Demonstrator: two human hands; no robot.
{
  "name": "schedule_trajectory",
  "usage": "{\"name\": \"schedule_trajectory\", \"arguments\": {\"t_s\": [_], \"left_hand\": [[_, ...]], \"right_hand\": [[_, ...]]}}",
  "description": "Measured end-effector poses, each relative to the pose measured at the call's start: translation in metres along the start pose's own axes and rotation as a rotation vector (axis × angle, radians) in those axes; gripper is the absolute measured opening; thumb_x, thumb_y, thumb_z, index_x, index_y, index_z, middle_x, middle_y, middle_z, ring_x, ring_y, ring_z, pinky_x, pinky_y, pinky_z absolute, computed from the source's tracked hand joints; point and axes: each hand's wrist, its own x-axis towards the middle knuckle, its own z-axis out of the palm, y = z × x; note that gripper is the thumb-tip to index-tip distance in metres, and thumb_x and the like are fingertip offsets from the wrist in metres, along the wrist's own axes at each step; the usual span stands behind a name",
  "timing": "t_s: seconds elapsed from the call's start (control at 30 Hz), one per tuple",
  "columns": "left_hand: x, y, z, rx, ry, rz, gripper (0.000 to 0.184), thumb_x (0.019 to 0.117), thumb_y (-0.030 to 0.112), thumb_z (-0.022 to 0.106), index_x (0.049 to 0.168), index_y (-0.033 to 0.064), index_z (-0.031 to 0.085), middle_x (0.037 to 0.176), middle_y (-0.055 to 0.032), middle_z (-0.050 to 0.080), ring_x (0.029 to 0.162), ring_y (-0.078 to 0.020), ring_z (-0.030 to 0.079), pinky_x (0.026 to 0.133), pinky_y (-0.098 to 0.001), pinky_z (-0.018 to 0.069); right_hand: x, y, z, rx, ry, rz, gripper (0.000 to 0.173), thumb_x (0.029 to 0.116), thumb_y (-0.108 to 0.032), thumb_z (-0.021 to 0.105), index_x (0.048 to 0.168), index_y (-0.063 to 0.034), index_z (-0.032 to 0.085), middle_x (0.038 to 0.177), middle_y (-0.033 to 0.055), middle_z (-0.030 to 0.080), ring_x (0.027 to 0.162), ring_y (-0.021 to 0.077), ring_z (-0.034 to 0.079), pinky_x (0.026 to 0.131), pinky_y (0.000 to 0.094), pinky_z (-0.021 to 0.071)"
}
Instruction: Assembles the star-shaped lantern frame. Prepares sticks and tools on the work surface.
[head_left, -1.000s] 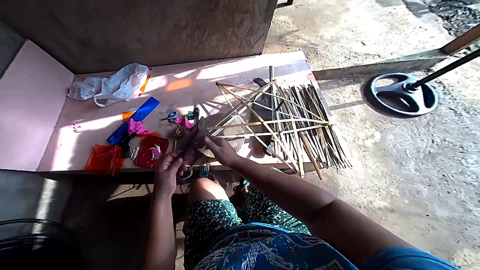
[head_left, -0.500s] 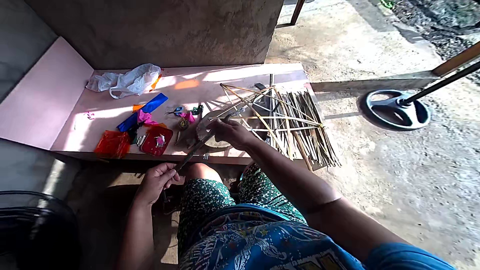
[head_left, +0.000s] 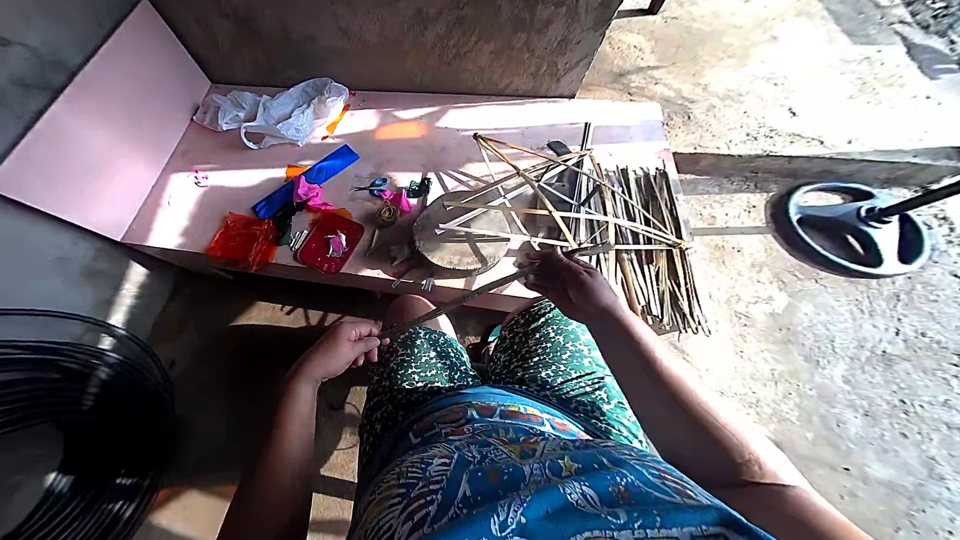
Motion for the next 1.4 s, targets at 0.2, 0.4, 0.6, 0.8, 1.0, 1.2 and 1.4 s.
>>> {"name": "schedule_trajectory", "arguments": {"t_s": [0.2, 0.4, 0.6, 0.8, 1.0, 1.2, 1.4], "left_hand": [[0.024, 0.008, 0.005, 0.212, -0.115, 0.003, 0.038, 0.1022, 0.021, 0.065, 0.133, -0.0010, 0.061, 0.129, -0.0175, 0.065, 0.120, -0.0221, 0.062, 0.108, -0.0433, 0.0457], [0.066, 0.041, 0.063, 0.078, -0.141, 0.246, 0.024, 0.1042, 0.018, 0.059, 0.116, -0.0010, 0.067, 0.091, -0.0030, 0.070, 0.081, -0.0044, 0.063, 0.083, -0.0271, 0.0521], [0.079, 0.020, 0.050, -0.039, -0.117, 0.204, 0.028, 0.1071, 0.017, 0.053, 0.114, -0.0063, 0.068, 0.102, -0.0104, 0.068, 0.088, -0.0087, 0.063, 0.084, -0.0273, 0.0530], [0.135, 0.010, 0.027, -0.122, 0.156, 0.084, 0.027, 0.1081, 0.015, 0.053, 0.118, -0.0076, 0.065, 0.111, -0.0213, 0.068, 0.097, -0.0250, 0.065, 0.091, -0.0424, 0.0519], [0.154, 0.057, 0.055, -0.236, -0.494, 0.289, 0.033, 0.1041, 0.009, 0.057, 0.134, -0.0050, 0.053, 0.101, -0.0048, 0.069, 0.086, -0.0044, 0.067, 0.084, -0.0237, 0.0568], [0.172, 0.004, -0.003, -0.330, 0.024, 0.150, 0.020, 0.1058, 0.005, 0.051, 0.114, -0.0058, 0.066, 0.082, -0.0033, 0.065, 0.068, -0.0052, 0.057, 0.067, -0.0215, 0.0505], [0.232, -0.087, -0.036, -0.655, 0.610, -0.015, 0.020, 0.1073, 0.009, 0.051, 0.116, -0.0036, 0.063, 0.094, -0.0054, 0.067, 0.069, -0.0055, 0.061, 0.068, -0.0229, 0.0539]], "right_hand": [[-0.015, 0.003, 0.006, -0.050, -0.069, 0.034, 0.046, 0.1134, -0.018, 0.022, 0.112, 0.0005, 0.064, 0.089, 0.0073, 0.076, 0.082, 0.0166, 0.075, 0.085, 0.0337, 0.0623], [-0.011, 0.001, 0.041, -0.088, -0.205, 0.030, 0.044, 0.1126, -0.017, 0.023, 0.114, -0.0001, 0.065, 0.096, 0.0084, 0.076, 0.086, 0.0169, 0.075, 0.087, 0.0339, 0.0618], [-0.010, 0.007, 0.008, -0.248, -0.146, 0.075, 0.040, 0.1116, -0.014, 0.028, 0.112, 0.0002, 0.065, 0.094, 0.0068, 0.077, 0.084, 0.0162, 0.076, 0.084, 0.0321, 0.0626], [-0.008, 0.031, 0.007, -0.154, -0.113, 0.225, 0.041, 0.1113, -0.011, 0.026, 0.109, 0.0023, 0.065, 0.095, 0.0075, 0.077, 0.083, 0.0162, 0.076, 0.082, 0.0313, 0.0628], [0.038, 0.038, 0.039, 0.108, 0.110, 0.145, 0.045, 0.1135, -0.016, 0.021, 0.110, 0.0036, 0.062, 0.092, 0.0102, 0.075, 0.084, 0.0184, 0.075, 0.086, 0.0340, 0.0622], [0.084, 0.050, 0.042, 0.144, 0.189, 0.142, 0.040, 0.1132, -0.014, 0.026, 0.119, 0.0054, 0.060, 0.098, 0.0135, 0.074, 0.088, 0.0221, 0.075, 0.088, 0.0367, 0.0623], [0.109, 0.075, 0.059, -0.176, -0.164, 0.299, 0.034, 0.1099, -0.015, 0.038, 0.133, 0.0039, 0.055, 0.119, 0.0125, 0.070, 0.102, 0.0192, 0.072, 0.095, 0.0345, 0.0580]]}}
